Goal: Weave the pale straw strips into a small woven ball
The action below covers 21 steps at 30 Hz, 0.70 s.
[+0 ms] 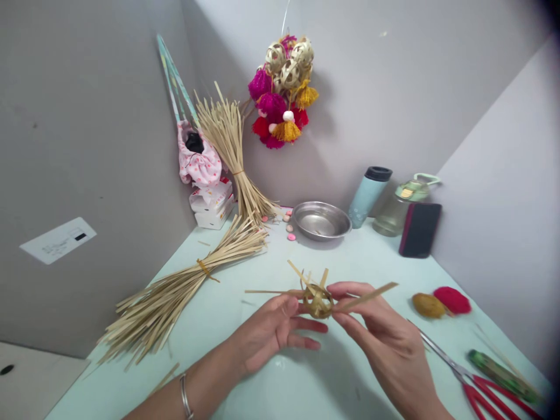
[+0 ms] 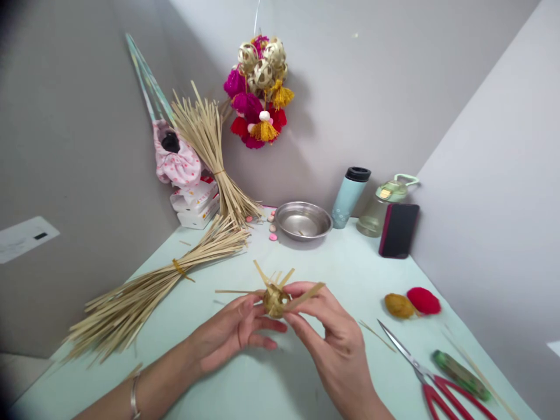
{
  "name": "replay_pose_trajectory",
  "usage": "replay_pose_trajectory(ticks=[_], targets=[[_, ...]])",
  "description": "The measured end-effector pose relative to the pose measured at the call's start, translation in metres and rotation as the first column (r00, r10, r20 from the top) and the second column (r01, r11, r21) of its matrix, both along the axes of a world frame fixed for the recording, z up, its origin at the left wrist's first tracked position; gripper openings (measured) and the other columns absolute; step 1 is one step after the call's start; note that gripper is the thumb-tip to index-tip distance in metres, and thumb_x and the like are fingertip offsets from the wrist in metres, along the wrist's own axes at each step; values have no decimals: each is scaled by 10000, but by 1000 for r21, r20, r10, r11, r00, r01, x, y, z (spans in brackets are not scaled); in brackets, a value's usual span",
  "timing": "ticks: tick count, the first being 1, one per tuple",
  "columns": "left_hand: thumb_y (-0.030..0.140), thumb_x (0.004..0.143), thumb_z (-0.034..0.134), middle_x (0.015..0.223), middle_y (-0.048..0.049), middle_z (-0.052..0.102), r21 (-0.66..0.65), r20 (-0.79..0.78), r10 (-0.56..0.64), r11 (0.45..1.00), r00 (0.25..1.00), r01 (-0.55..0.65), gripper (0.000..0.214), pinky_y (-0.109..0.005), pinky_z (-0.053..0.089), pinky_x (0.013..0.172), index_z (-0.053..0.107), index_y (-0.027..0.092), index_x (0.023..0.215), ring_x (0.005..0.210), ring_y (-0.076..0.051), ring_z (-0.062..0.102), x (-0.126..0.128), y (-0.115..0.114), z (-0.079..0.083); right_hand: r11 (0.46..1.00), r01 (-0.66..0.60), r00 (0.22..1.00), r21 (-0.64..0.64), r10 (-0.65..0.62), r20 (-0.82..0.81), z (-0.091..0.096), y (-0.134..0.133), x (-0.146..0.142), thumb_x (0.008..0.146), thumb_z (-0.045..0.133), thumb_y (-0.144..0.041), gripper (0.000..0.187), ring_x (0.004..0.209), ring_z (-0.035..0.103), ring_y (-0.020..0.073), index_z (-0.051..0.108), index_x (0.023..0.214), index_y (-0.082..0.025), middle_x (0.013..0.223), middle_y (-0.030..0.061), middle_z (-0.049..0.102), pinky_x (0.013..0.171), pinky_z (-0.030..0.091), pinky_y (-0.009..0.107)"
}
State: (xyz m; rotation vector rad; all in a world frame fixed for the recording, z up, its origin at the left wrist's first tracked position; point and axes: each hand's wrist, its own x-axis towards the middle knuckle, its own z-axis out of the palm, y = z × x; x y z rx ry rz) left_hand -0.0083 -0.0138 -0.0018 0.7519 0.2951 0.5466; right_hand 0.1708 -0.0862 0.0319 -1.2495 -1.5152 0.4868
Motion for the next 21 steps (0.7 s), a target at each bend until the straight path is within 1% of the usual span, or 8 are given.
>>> replay_pose_trajectory(ticks=[2, 4, 7, 11, 15, 17, 19, 21], targets=[[400, 910, 561, 1115, -152, 645, -44, 24, 68, 997, 997, -67, 391, -290, 567, 766, 624, 123, 1179, 936, -190, 660, 2, 1, -2, 996, -87, 996, -6, 87, 37, -3, 3, -4, 888, 646, -187, 162, 1025, 633, 201, 741, 919, -315, 1078, 28, 679, 885, 509, 303], [316, 899, 599, 1037, -111, 663, -87, -4, 124, 988, 992, -124, 306, -264, 568, 760, 645, 131, 1138, 873, -150, 662, 2, 2, -4, 993, -122, 991, -9, 122, 57, -6, 4, -8, 882, 652, -180, 167, 1055, 624, 203, 735, 930, -317, 1085, 24, 679, 904, 503, 304], [239, 866, 648, 986, -91, 675, -120, -49, 167, 978, 985, -172, 246, -241, 560, 794, 671, 111, 1074, 841, -120, 659, 2, 5, -4, 998, -56, 997, -9, 56, 46, -5, 3, -10, 881, 654, -184, 160, 1039, 627, 193, 716, 949, -315, 1073, 18, 683, 901, 499, 287], [244, 869, 636, 972, -110, 690, -134, -51, 196, 970, 979, -201, 231, -256, 561, 800, 688, 86, 1028, 875, -155, 680, 2, 6, -4, 998, 15, 999, -55, -17, -28, 2, -5, -9, 891, 642, -230, 96, 901, 652, 173, 707, 882, -300, 976, 10, 693, 763, 533, 231], [179, 844, 639, 1037, -121, 692, -148, -52, 195, 968, 979, -201, 261, -269, 552, 825, 665, 98, 1091, 948, -196, 687, 2, 6, -6, 991, 54, 990, -119, -68, -121, 8, -8, -11, 881, 657, -270, 136, 736, 656, 142, 683, 1007, -317, 922, -2, 688, 661, 543, 206], [152, 833, 636, 1049, -124, 693, -163, -56, 198, 965, 979, -205, 274, -281, 546, 846, 655, 101, 1102, 951, -196, 685, 2, 6, -7, 991, 24, 993, -133, -39, -112, 9, -7, -13, 886, 648, -274, 65, 755, 656, 145, 702, 917, -292, 914, 5, 687, 673, 535, 204], [143, 828, 634, 1064, -127, 692, -168, -51, 201, 964, 978, -206, 273, -293, 541, 864, 653, 100, 1097, 943, -187, 681, 2, 6, -8, 987, -38, 994, -156, 22, -104, 10, -6, -15, 891, 638, -276, 100, 808, 659, 157, 702, 815, -263, 916, 15, 691, 699, 526, 209], [157, 831, 637, 1059, -124, 693, -159, -42, 198, 966, 979, -202, 267, -305, 537, 878, 653, 102, 1092, 934, -182, 678, 2, 7, -9, 976, -71, 991, -208, 45, -124, 10, -5, -15, 898, 626, -296, 136, 822, 658, 163, 686, 784, -253, 888, 15, 695, 696, 516, 213]])
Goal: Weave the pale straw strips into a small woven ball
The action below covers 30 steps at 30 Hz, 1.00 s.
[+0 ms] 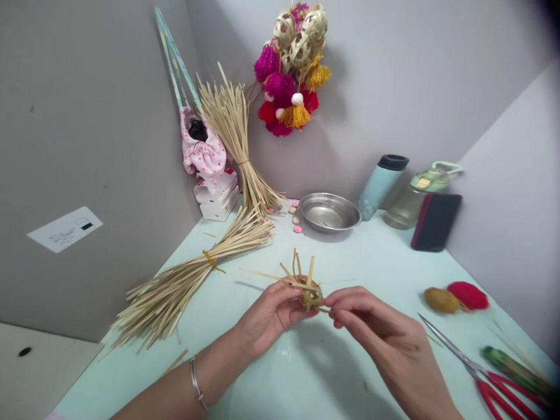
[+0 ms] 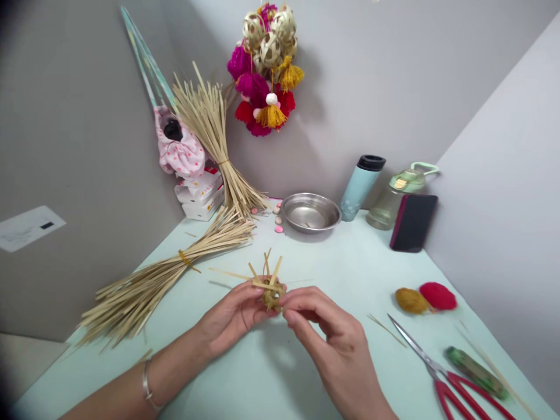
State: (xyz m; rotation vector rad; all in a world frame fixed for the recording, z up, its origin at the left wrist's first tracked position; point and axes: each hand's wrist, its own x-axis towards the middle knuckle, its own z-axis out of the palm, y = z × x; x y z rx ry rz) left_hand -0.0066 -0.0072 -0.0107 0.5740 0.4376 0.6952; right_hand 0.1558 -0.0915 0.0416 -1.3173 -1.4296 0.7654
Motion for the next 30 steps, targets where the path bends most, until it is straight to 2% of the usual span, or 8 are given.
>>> replay_pose_trajectory(ticks=[6, 9, 13, 15, 20, 24, 30], targets=[[225, 849, 649, 984, -118, 703, 15, -6, -11, 1000, 1000, 11, 220, -319, 545, 849, 651, 95, 1026, 886, -178, 682, 0, 0, -1, 989, 67, 994, -132, -78, -81, -6, 3, 2, 883, 632, -382, 154, 609, 573, 134, 678, 813, -252, 643, -29, 619, 578, 460, 215], [213, 847, 639, 979, -120, 712, 8, -15, -3, 1000, 1000, 4, 253, -327, 550, 839, 642, 100, 1074, 876, -193, 696, 1, -1, 0, 984, 30, 992, -178, -51, -117, -6, 5, 3, 868, 641, -397, 165, 612, 563, 144, 699, 827, -248, 636, -25, 603, 586, 453, 232], [231, 848, 627, 962, -121, 719, -31, 5, 38, 999, 999, -38, 263, -329, 547, 853, 652, 93, 1071, 908, -221, 705, 1, -2, 3, 972, 21, 983, -235, -62, -170, -5, 7, 1, 861, 649, -406, 240, 625, 543, 147, 673, 704, -226, 612, -17, 591, 613, 432, 246], [230, 852, 616, 968, -123, 720, -43, 20, 57, 997, 998, -57, 247, -344, 541, 876, 658, 90, 1050, 934, -235, 703, 1, -2, 4, 949, -12, 961, -314, -76, -266, -7, 9, 0, 843, 670, -416, 250, 582, 525, 134, 665, 696, -214, 585, -22, 582, 599, 424, 250], [228, 854, 614, 1011, -123, 713, -63, 47, 95, 994, 994, -92, 230, -336, 532, 901, 656, 94, 1035, 992, -249, 691, 2, -1, 2, 867, -209, 872, -453, -45, -487, -15, 13, -5, 768, 744, -415, 261, 528, 503, 100, 667, 701, -175, 620, -28, 560, 550, 411, 244], [221, 878, 586, 1024, -105, 705, -78, 76, 123, 990, 990, -117, 181, -305, 528, 912, 666, 96, 981, 1021, -240, 683, 2, 2, -1, 841, -252, 863, -479, -28, -504, -21, 14, -9, 771, 738, -404, 250, 526, 486, 98, 657, 729, -172, 601, -30, 564, 536, 394, 235], [221, 888, 582, 1024, -105, 700, -100, 72, 145, 985, 987, -138, 154, -339, 514, 952, 663, 104, 946, 1057, -263, 672, 2, 1, 1, 820, -263, 863, -508, -36, -504, -22, 13, -11, 785, 713, -345, 213, 489, 442, 79, 635, 692, -170, 562, -44, 544, 505, 355, 214]])
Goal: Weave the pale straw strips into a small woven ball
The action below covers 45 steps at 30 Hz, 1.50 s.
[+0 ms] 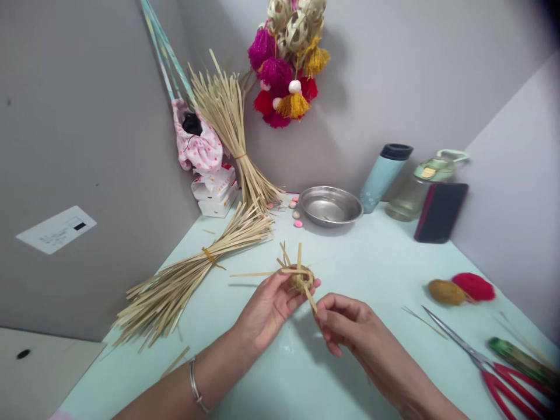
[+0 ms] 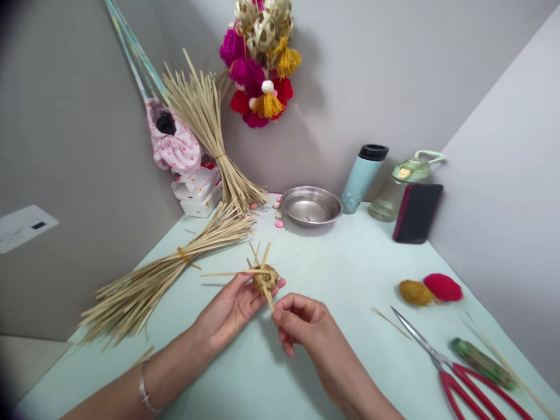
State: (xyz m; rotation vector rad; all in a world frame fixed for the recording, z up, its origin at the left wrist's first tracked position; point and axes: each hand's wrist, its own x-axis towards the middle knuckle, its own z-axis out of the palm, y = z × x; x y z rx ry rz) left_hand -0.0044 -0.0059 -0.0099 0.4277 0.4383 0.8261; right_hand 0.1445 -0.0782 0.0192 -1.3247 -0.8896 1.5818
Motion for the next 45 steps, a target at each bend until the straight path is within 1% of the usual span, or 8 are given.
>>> replay_pose_trajectory(ticks=[9, 13, 18, 21, 25, 33, 39, 45], targets=[[251, 875, 613, 1062, -103, 695, 0, -23, 31, 1000, 999, -31, 173, -352, 509, 973, 644, 123, 988, 1108, -263, 649, 2, -4, 0, 998, 18, 986, -55, -27, -162, -8, 3, -3, 702, 771, -319, 209, 547, 499, 100, 647, 647, -161, 610, -25, 534, 490, 434, 205], [224, 872, 613, 1079, -102, 689, -17, -22, 56, 998, 998, -56, 156, -358, 507, 979, 618, 130, 997, 1100, -255, 654, 2, -5, 1, 997, 7, 975, -80, -25, -222, -10, 2, -4, 718, 767, -306, 193, 555, 515, 96, 657, 675, -152, 632, -16, 555, 504, 447, 201], [207, 871, 607, 1060, -105, 695, 13, -25, 70, 997, 997, -70, 167, -331, 525, 941, 610, 121, 1015, 1081, -250, 665, 3, -4, -1, 999, 28, 974, -43, -37, -225, -13, 2, -4, 746, 763, -360, 246, 557, 521, 98, 640, 681, -157, 619, -18, 574, 535, 456, 216], [194, 869, 605, 1050, -102, 702, 21, -28, 74, 997, 997, -74, 151, -312, 532, 921, 618, 117, 998, 1084, -253, 665, 3, -3, -2, 999, 43, 982, -19, -45, -184, -13, 2, -5, 747, 765, -432, 306, 528, 516, 95, 639, 680, -161, 597, -25, 574, 537, 447, 225], [229, 871, 611, 1060, -103, 701, 50, -48, 81, 996, 996, -79, 177, -340, 518, 966, 634, 114, 1003, 1094, -251, 658, 4, -3, -1, 998, 58, 986, -3, -58, -155, -12, 2, -6, 755, 763, -435, 283, 509, 502, 86, 687, 744, -163, 601, -34, 567, 533, 428, 225], [215, 879, 600, 1043, -97, 704, 36, -47, 83, 996, 995, -82, 167, -363, 497, 1001, 630, 119, 1012, 1111, -254, 651, 5, -5, -1, 998, 55, 974, -2, -54, -222, -13, 2, -7, 776, 752, -390, 255, 552, 494, 95, 692, 719, -149, 624, -15, 561, 522, 411, 212], [232, 889, 590, 1040, -86, 701, 21, -42, 87, 996, 995, -86, 155, -411, 493, 1006, 622, 129, 1001, 1118, -265, 645, 5, -7, 0, 999, 18, 971, -26, -24, -236, -13, 2, -2, 793, 732, -339, 202, 554, 477, 83, 703, 751, -143, 626, -8, 574, 509, 352, 182], [225, 891, 588, 1044, -88, 702, 30, -52, 87, 996, 995, -85, 160, -414, 489, 1005, 617, 130, 1016, 1102, -259, 650, 5, -8, 0, 999, 12, 954, -43, -25, -299, -16, 3, 0, 790, 730, -293, 166, 533, 452, 70, 713, 747, -133, 629, -11, 576, 497, 315, 178]])
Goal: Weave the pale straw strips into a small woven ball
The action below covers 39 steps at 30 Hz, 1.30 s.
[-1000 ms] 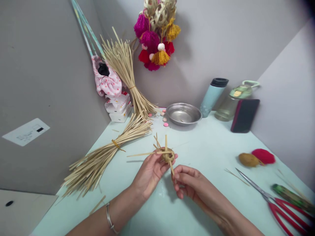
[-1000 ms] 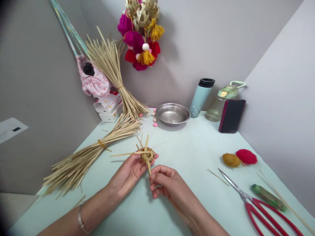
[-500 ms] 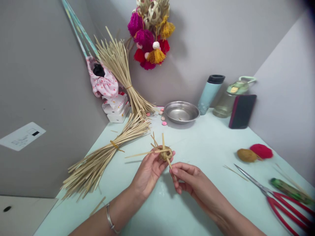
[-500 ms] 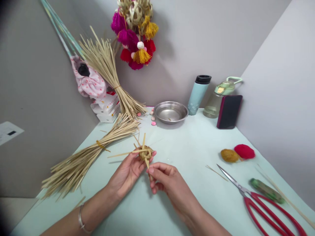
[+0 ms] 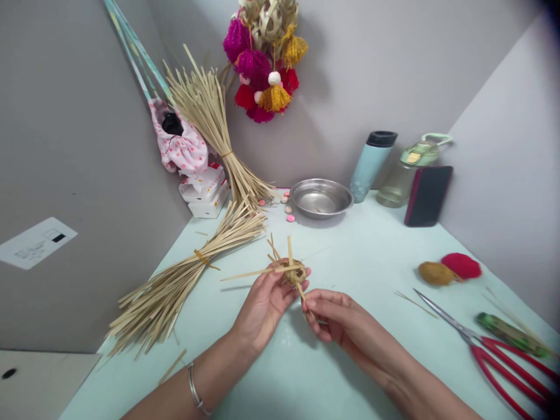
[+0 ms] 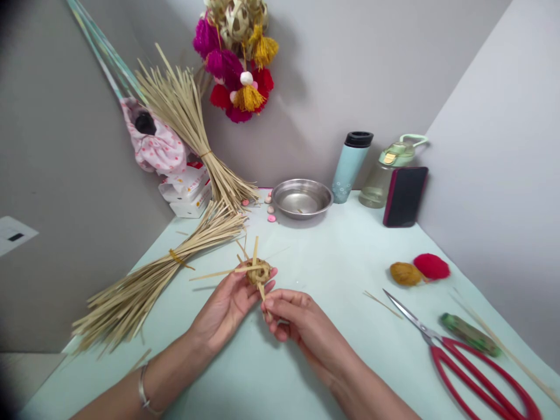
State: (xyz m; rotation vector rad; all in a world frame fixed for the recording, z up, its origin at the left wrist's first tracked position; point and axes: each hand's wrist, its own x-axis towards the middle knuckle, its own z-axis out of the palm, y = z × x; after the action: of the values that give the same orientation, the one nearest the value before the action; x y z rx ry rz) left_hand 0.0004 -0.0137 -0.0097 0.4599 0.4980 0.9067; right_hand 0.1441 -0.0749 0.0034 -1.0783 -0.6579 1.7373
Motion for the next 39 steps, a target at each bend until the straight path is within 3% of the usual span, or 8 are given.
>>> replay_pose_trajectory(ticks=[9, 19, 24, 29, 34, 39], targets=[[245, 894, 591, 1084, -102, 697, 32, -12, -11, 999, 1000, 11, 178, -358, 508, 959, 623, 134, 1030, 1077, -238, 656, 3, -3, -1, 994, 104, 992, 39, -100, -82, -7, -1, -9, 796, 758, -307, 179, 590, 477, 73, 722, 754, -137, 683, 1, 598, 532, 358, 174], [247, 898, 587, 1098, -126, 680, 40, -28, 17, 999, 999, -16, 194, -280, 540, 816, 591, 121, 1046, 1055, -226, 650, 7, -8, -2, 974, 216, 976, 68, -214, -22, -8, -3, -16, 824, 736, -337, 202, 518, 452, 48, 717, 749, -151, 649, -19, 605, 517, 378, 161], [216, 894, 591, 1096, -92, 665, 81, -37, 14, 997, 999, -11, 168, -262, 532, 778, 556, 157, 1047, 980, -185, 662, 8, -9, -2, 957, 278, 960, 78, -274, -48, -6, -2, -17, 786, 774, -340, 198, 554, 522, 63, 731, 764, -148, 646, -10, 638, 546, 443, 159], [204, 887, 600, 1064, -67, 654, 61, -33, 24, 998, 999, -22, 209, -264, 520, 782, 527, 189, 1082, 984, -175, 647, 6, -6, -2, 964, 255, 965, 69, -250, -72, -2, -1, -13, 735, 821, -281, 180, 636, 609, 88, 707, 796, -154, 713, 8, 693, 625, 510, 179], [206, 870, 617, 1059, -74, 650, 65, -68, -21, 998, 997, 26, 273, -288, 518, 806, 533, 189, 1130, 1001, -191, 636, 4, -6, -2, 961, 271, 961, 53, -267, -69, -1, -1, -12, 714, 836, -267, 220, 602, 608, 78, 646, 757, -166, 673, -2, 700, 619, 505, 176], [211, 873, 607, 1008, -58, 651, 48, -84, -27, 998, 996, 31, 238, -293, 522, 808, 555, 189, 1104, 935, -167, 639, 2, -5, -1, 976, 180, 976, 124, -193, 98, 4, 2, 0, 724, 821, -306, 234, 634, 613, 110, 645, 818, -184, 721, -16, 666, 594, 491, 217]])
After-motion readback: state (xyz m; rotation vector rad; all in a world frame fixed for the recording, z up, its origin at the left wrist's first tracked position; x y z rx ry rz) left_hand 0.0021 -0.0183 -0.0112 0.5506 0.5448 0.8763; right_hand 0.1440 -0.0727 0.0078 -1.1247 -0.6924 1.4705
